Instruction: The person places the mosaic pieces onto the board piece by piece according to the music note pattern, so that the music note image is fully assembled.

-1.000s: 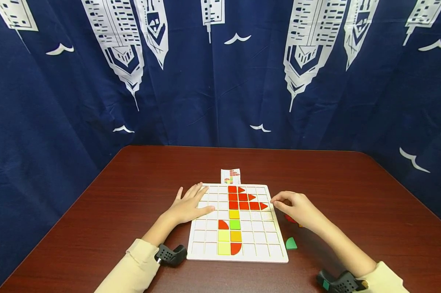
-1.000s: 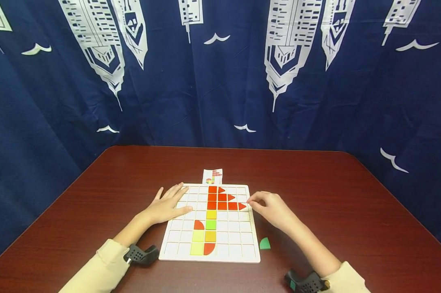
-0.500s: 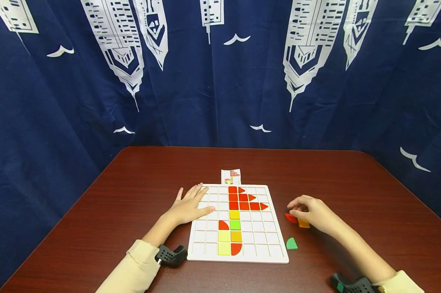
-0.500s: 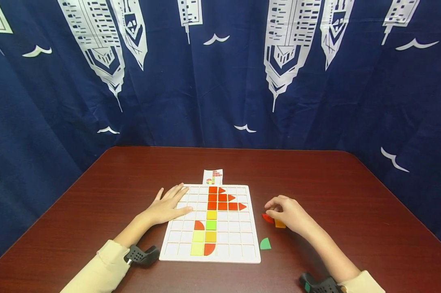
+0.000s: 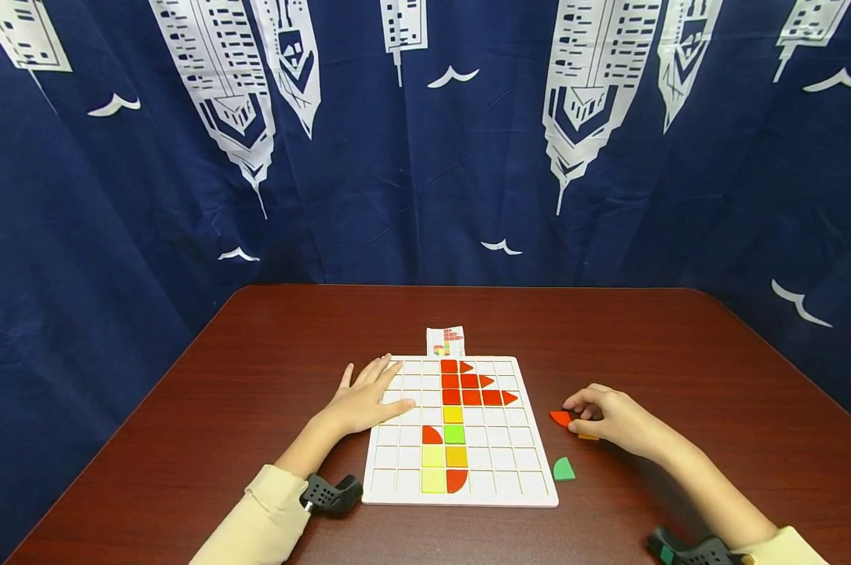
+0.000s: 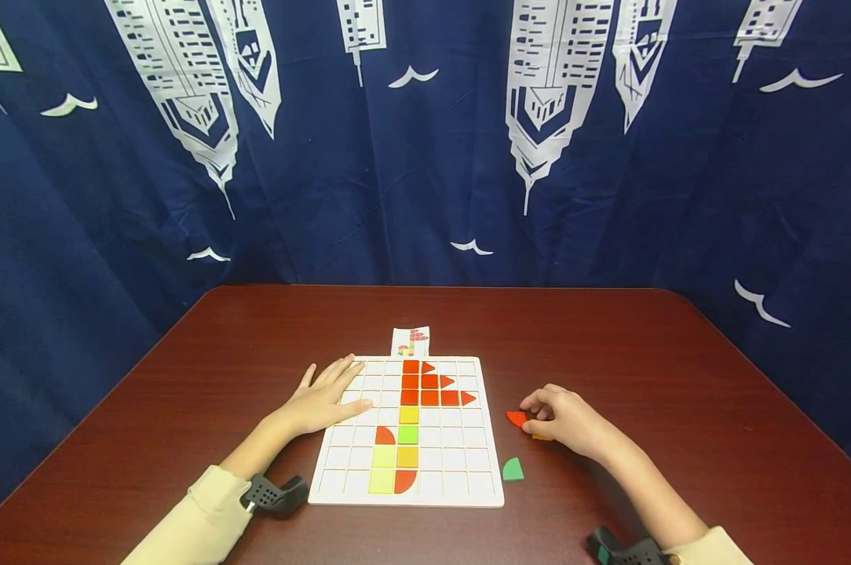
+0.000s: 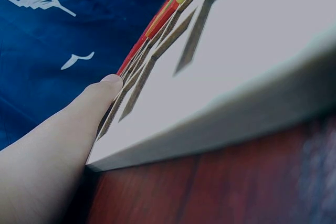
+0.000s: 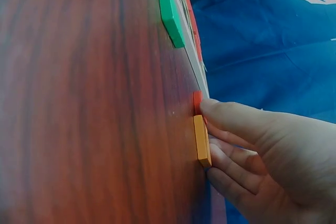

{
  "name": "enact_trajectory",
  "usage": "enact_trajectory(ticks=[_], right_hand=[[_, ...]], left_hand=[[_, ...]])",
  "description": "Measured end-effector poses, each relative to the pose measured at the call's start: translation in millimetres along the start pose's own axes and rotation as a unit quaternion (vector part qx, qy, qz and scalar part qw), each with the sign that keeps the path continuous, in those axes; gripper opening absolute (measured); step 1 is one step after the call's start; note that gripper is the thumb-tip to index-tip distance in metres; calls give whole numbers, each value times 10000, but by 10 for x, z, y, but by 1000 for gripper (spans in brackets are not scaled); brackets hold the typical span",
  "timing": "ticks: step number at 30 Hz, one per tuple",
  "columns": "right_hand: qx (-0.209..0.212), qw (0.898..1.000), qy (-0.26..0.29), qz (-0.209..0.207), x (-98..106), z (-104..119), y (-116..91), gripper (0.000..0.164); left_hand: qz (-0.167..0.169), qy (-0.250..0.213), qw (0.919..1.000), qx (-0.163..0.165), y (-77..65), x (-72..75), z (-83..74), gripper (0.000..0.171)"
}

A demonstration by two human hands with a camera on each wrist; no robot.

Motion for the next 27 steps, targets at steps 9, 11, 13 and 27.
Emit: enact_trajectory(ticks=[9,11,13,27], right_hand=[[-87,9999,-28,77,-30,-19,19,20],[-65,10000,-6,68,-34,-13,22,19],[-14,10000,32,78,-40,-4,25,19],[114,9991,404,63,-84,54,36,17]], left_hand=[[-12,-20,10000,28,-1,5,2,79],[-15,-34,10000,23,-2,8,0,79],[-8,-25,10000,25,-4,8,-1,79],[-5,35,10000,58,7,-6,1,78]])
Point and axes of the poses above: each hand's wrist, its own y-axis towards the middle knuckle, its own x-axis out of the back of the hand, z = x × y, the point moved 9 cm from there along y, towards the middle knuckle, and after that the axes turned 15 degrees about y, right-handed, at the moved point
